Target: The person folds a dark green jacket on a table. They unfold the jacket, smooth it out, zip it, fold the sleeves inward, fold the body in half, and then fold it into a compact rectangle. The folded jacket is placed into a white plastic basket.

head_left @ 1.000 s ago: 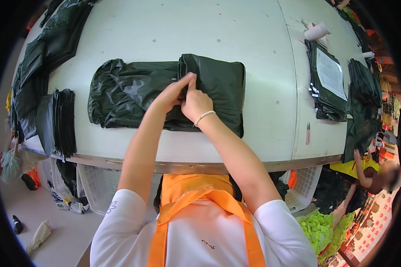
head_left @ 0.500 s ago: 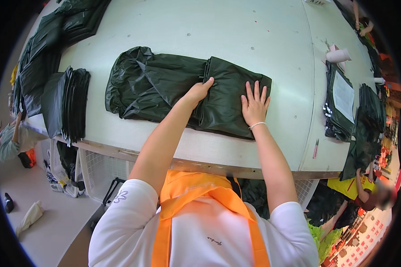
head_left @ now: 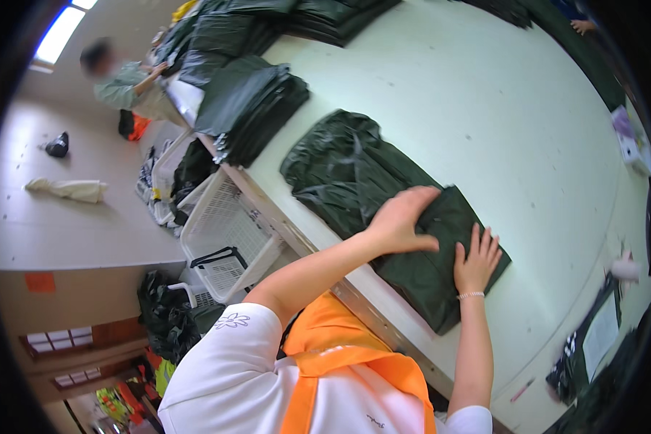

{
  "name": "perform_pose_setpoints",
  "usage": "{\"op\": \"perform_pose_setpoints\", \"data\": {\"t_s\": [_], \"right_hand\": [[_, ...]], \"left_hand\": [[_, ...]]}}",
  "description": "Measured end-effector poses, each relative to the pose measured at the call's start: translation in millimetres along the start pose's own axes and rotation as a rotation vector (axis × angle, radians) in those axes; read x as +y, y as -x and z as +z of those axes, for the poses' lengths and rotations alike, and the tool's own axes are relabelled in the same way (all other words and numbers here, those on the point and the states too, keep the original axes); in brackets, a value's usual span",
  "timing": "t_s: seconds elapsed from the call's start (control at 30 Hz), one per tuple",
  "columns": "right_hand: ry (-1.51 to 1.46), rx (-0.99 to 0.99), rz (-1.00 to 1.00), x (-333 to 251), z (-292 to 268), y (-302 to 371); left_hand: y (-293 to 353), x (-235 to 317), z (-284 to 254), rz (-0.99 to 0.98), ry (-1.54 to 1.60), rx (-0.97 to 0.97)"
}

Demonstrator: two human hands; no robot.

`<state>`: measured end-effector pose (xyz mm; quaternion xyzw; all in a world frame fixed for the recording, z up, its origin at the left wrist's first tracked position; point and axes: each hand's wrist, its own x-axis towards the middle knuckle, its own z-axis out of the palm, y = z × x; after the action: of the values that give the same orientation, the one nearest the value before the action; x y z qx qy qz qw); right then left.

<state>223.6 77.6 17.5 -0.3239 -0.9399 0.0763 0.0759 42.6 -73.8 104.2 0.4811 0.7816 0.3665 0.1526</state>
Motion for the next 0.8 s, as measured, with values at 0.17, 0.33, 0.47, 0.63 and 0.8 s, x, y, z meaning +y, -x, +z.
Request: {"op": "perform_pose_setpoints", "data": {"t_s": [0.17, 0.33, 0.47, 0.63, 0.8], "right_hand": [[0.019, -0.028, -0.059, -12, 2, -22], [0.209, -0.383, 0.054, -61, -42, -70], [-0.106, -0.188, -0.159, -150, -50, -143], [-0.576, -0.082, -0.434, -320, -52, -208], [-0.605, -0.105, -0.909, -478, -17, -249]], "left_hand": [[2, -39, -7, 0.363, -0.383, -0.407], [11, -88, 23, 0.337, -0.208, -0.360], [-3, -93, -39, 0.345, 0.202, -0.314], [-47, -232, -297, 0.078, -0.084, 0.709], [25, -525, -498, -0.897, -0.144, 1.326]]}}
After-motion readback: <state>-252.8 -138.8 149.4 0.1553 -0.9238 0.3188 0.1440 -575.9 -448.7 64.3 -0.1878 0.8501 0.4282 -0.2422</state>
